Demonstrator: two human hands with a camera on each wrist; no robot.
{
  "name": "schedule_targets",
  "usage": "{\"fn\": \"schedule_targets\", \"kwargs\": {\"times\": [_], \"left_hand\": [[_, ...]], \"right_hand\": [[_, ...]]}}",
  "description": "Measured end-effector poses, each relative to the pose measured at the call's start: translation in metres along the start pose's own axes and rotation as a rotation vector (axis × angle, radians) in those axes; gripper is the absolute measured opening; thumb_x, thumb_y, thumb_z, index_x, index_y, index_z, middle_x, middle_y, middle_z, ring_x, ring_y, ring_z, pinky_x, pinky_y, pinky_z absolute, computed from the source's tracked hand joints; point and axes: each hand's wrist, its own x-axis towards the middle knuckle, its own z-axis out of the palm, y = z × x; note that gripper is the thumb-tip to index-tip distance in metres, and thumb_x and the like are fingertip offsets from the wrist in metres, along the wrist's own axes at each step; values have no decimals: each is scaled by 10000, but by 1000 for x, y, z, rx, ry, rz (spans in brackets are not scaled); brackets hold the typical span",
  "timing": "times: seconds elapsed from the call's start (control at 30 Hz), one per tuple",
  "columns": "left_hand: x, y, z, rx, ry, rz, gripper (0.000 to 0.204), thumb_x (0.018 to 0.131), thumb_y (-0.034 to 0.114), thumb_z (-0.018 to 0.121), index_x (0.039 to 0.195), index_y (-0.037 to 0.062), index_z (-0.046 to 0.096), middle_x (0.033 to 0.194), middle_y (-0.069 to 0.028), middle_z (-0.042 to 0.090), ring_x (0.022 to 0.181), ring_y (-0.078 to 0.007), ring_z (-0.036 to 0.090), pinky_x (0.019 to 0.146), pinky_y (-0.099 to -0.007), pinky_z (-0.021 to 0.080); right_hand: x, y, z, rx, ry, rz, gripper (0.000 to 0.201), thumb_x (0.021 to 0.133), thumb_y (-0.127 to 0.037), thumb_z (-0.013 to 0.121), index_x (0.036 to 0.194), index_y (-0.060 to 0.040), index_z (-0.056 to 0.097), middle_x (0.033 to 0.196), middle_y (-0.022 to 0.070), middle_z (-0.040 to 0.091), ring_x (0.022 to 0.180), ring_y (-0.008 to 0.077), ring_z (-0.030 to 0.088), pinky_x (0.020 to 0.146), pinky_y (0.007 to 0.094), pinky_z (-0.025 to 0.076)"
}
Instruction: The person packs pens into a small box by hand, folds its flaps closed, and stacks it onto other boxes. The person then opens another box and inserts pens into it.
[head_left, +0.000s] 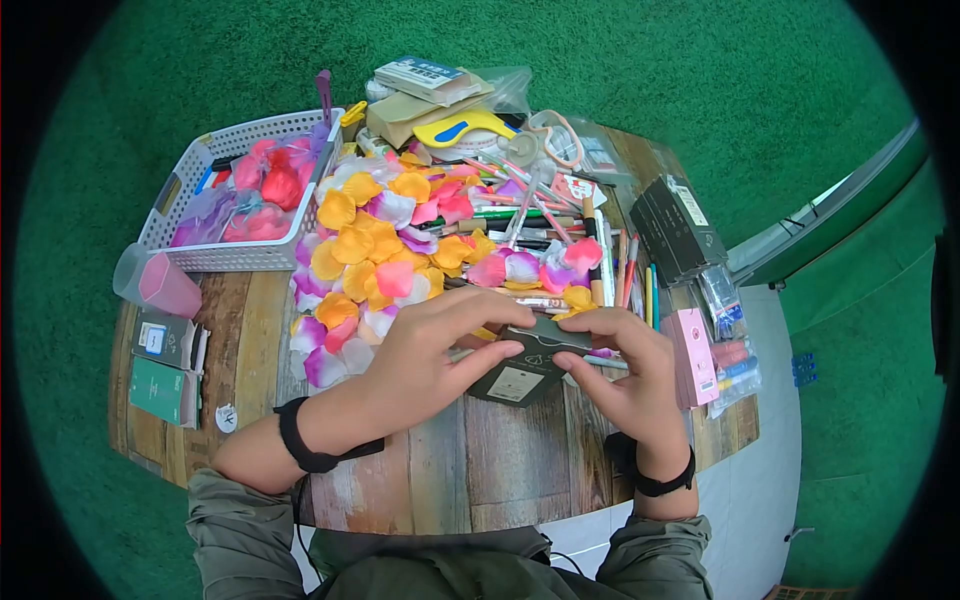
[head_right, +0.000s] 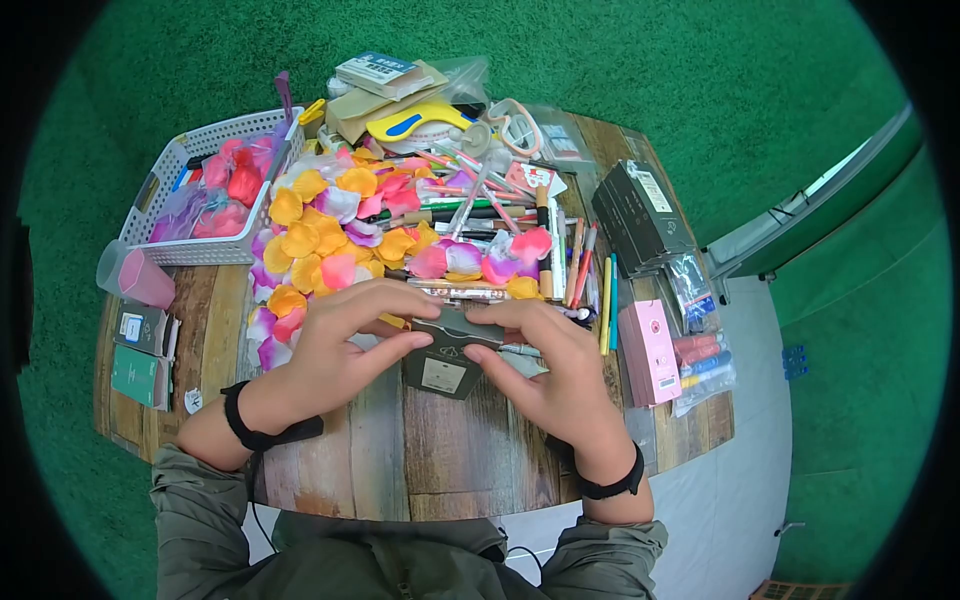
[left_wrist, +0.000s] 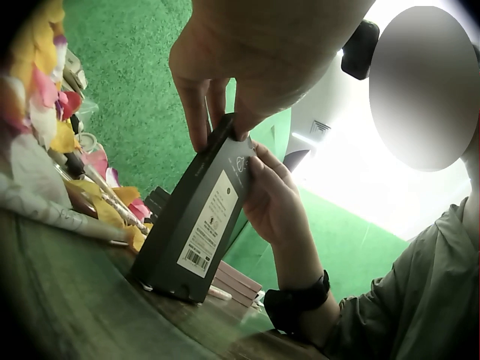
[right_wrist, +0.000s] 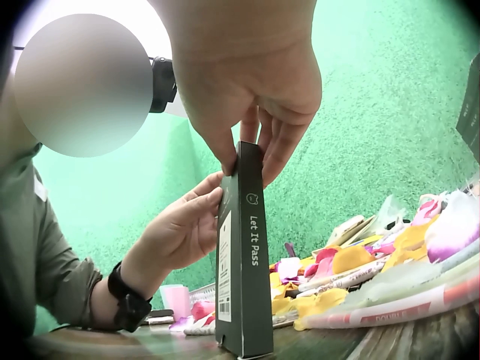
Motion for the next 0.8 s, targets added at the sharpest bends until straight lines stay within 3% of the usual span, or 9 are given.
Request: {"fn": "schedule_targets", "kwargs": {"times": [0.07,0.13,0.27,0.33,0.47,0.53,0.6,0.67,0.8], "left_hand": [[0,3,1,6,0,-31,371,853,26,690,1212,56,601,1132,-145,639,950,-238,675,782,-314,593],[0,6,2,-77,-16,-194,584,832,37,724,1357,78,471,1120,-134,666,998,-212,665,821,-327,568],[-1,-5,4,-92,-119,-234,641,847,117,718,1398,112,391,1057,-137,678,959,-274,681,807,-384,546],[2,-3,0,131,-307,-350,643,841,133,725,1388,108,389,1012,-140,684,936,-285,681,783,-375,530],[0,-23,0,-68,-305,-369,626,830,120,734,1362,103,404,1002,-140,676,932,-261,678,773,-355,515],[6,-22,-3,-208,-237,-417,613,822,85,736,1344,109,414,997,-113,672,944,-221,668,799,-340,509],[13,-23,-4,-290,-185,-425,606,823,60,739,1334,107,416,1033,-95,667,966,-183,649,810,-329,513],[25,-30,-7,-446,-104,-412,619,837,21,721,1362,83,399,1198,-131,615,1104,-183,600,873,-323,519],[58,-30,3,-516,41,-490,594,851,74,725,1349,85,402,1157,-140,631,1075,-181,606,868,-313,506]], "right_hand": [[0,0,0,-18,-1,-5,289,781,-34,770,1052,-17,671,1035,88,693,887,204,680,744,290,556],[0,-1,1,-30,35,7,286,784,-26,763,1057,-20,677,1011,93,692,887,203,682,749,287,556],[-3,5,0,35,93,53,271,802,-6,740,1057,-1,650,999,103,675,897,188,678,760,284,553],[-4,10,2,216,239,108,258,820,15,712,1055,15,606,1003,107,652,914,171,669,770,282,547],[-3,20,-9,305,256,89,298,843,56,627,1106,2,497,1047,111,590,954,150,633,857,278,508],[0,21,-14,338,227,68,342,835,75,590,1138,-10,456,1049,115,572,930,138,617,846,274,499],[2,15,-19,357,257,200,401,820,90,582,1182,-12,443,1035,108,571,873,121,605,786,261,500],[4,16,-25,404,252,225,484,807,95,584,1251,-15,426,1026,98,568,834,105,590,741,248,493],[5,24,-36,357,244,313,518,842,80,560,1325,-25,406,1060,112,587,854,98,608,724,226,498]]}}
